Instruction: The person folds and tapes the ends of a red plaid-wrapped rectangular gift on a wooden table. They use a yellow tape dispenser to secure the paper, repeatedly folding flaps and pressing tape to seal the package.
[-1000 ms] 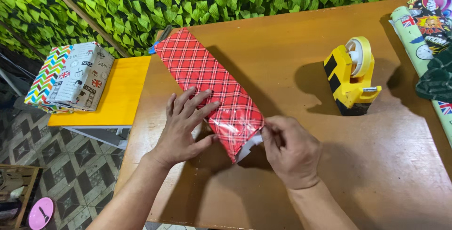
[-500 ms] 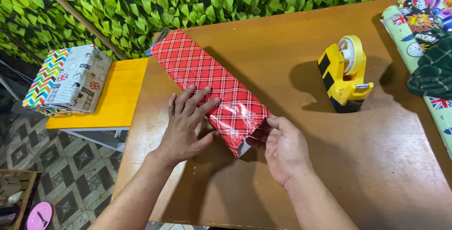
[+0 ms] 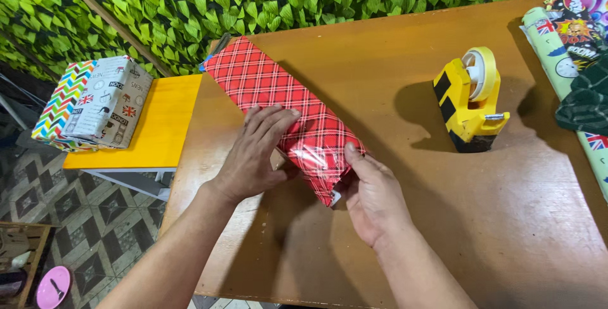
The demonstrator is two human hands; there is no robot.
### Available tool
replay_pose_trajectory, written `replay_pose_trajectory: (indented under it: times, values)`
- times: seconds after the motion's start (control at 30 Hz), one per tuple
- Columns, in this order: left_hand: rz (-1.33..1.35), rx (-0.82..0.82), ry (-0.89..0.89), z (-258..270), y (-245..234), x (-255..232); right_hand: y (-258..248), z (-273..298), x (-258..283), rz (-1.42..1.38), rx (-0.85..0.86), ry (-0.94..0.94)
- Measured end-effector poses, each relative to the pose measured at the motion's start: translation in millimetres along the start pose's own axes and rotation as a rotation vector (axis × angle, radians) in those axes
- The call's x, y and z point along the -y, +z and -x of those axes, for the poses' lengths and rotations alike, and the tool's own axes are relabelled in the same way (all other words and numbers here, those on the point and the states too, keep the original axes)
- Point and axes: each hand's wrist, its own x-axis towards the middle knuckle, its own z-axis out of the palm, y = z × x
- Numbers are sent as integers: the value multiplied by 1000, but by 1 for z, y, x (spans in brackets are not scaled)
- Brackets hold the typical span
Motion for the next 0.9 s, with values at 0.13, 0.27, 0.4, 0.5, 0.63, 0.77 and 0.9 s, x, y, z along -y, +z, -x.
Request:
replay_pose_trajectory:
  times: [0.13,0.27,0.4,0.5,0.63,0.77,0.9]
  values:
    - [-102,-65,50,-8,3,-2,3,-5,3,-107,-2,-34]
    - [-99,-206,78,-12,14,1,-3,1,4,234,169,-223]
    - [-169,-265,46,-12,26,7,-11,5,-3,605,107,-402]
    - [-194,-279,30,-13,31,7,-17,-6,-5,1210,-259,-210]
    - [-114,-252,50,-16,24,6,-27,-27,-9,1293,-339,-370]
    - [-4,-107,63,-16,7,13,-33,-42,-15,1484,-376,-457]
    - [-103,-75,70,-19,4,23,-25,-45,-19,1624,-461,-477]
